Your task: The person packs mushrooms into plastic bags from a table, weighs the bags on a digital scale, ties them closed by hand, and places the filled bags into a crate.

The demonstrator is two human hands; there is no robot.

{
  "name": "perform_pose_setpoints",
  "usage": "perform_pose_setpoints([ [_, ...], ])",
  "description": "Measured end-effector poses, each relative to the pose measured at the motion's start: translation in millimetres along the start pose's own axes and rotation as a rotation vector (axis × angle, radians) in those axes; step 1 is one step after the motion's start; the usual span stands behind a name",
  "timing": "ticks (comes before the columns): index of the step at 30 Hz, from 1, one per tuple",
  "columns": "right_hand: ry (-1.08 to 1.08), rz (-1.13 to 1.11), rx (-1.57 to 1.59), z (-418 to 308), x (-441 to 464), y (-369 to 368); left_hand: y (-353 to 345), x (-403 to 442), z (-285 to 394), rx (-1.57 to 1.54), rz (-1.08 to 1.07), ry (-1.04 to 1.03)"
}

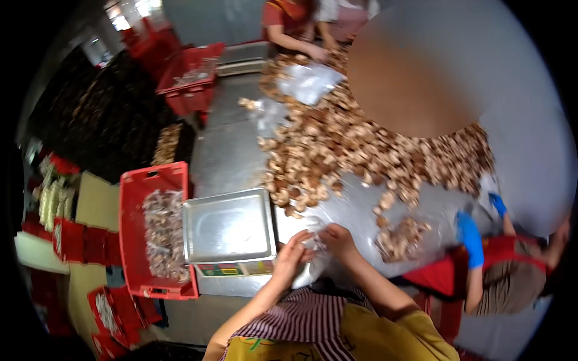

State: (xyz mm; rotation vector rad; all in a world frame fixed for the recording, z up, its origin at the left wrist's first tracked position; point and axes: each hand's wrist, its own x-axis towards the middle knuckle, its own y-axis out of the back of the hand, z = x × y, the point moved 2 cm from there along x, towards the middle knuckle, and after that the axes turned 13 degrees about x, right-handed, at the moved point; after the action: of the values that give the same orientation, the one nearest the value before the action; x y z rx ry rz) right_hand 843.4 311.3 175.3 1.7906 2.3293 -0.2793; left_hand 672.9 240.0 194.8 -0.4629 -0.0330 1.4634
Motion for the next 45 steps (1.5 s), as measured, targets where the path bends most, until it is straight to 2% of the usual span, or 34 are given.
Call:
perform_pose_setpoints([
  [1, -0.020, 0.048, 0.003, -2.9, -2.5, 6.2, -1.8, -1.2, -3.6, -0.011, -0.030, 0.016],
  [3, -0.222, 0.061, 0.381, -6.5, -8.1, 9.9, -5.3, -5.5, -6.9, 0.047, -0.086, 0.040],
  [6, -0.337, 0.121, 0.537, 4.0, -10.5, 19.6, -16.6, 2.2, -31.2, 0.105, -0.261, -0.042],
  [10, -0.305, 0.109, 0.642, 13.9, -11.1, 25.7, -24.7, 7.0, -46.8, 0.209, -0.330, 0.017],
  [13, -0.419, 0.130, 0.595, 12.6, -11.3, 32.7, -24.8, 10.9, -54.1, 0.373, -0.359, 0.042],
  [15, -0.350, 0.058, 0.239, 32.9, -3.7, 47.2, -24.8, 11.1, -47.6, 0.511, -0.413, 0.076],
  [16, -0.352, 0.062, 0.240, 37.0, -4.7, 52.7, -24.3, 10.6, -49.4, 0.511, -0.416, 0.078],
  [18, -0.307, 0.021, -0.157, 21.7, -7.0, 57.0, -24.6, 10.0, -47.6, 0.497, -0.389, 0.031],
  [22, -0.435, 0.032, -0.118, -4.0, -10.6, 57.5, -42.4, -4.8, -10.3, 0.689, -0.435, -0.122],
  [24, -0.411, 0.061, 0.309, -6.6, -8.9, 55.0, -52.2, -10.0, 7.5, 0.860, -0.425, -0.382],
  [25, -0.408, 0.057, 0.307, -8.5, -7.1, 52.3, -52.5, -10.5, 10.6, 0.937, -0.418, -0.413],
  [27, -0.250, 0.014, 0.770, -19.4, -5.0, 44.2, -55.1, -8.4, 26.3, 1.004, -0.430, -0.436],
  [28, -0.249, 0.014, 0.769, -20.1, -3.4, 45.0, -56.3, -7.4, 30.9, 1.068, -0.446, -0.455],
  [30, -0.277, 0.042, 0.882, -16.1, 0.7, 47.3, -55.4, -4.7, 24.6, 1.076, -0.490, -0.423],
  [33, -0.293, -0.061, 0.852, 57.9, 15.5, 71.0, -48.7, 1.8, -4.0, 1.078, -0.562, -0.350],
  [34, -0.295, -0.061, 0.852, 60.3, 12.4, 70.4, -44.9, 4.2, -16.4, 1.071, -0.585, -0.312],
  [36, -0.503, 0.131, 0.748, 68.5, 4.7, 71.3, -37.1, 6.1, -37.0, 1.050, -0.607, -0.255],
  [38, -0.525, 0.159, 0.709, 72.1, 0.8, 70.1, -34.1, 5.3, -46.6, 1.029, -0.630, -0.198],
  [44, -0.550, 0.142, 0.672, 76.3, 3.6, 66.4, -24.2, 9.6, -39.9, 0.940, -0.496, -0.128],
  [45, -0.553, 0.180, 0.683, 71.6, 3.7, 63.0, -23.0, 9.2, -34.8, 0.925, -0.383, -0.091],
])
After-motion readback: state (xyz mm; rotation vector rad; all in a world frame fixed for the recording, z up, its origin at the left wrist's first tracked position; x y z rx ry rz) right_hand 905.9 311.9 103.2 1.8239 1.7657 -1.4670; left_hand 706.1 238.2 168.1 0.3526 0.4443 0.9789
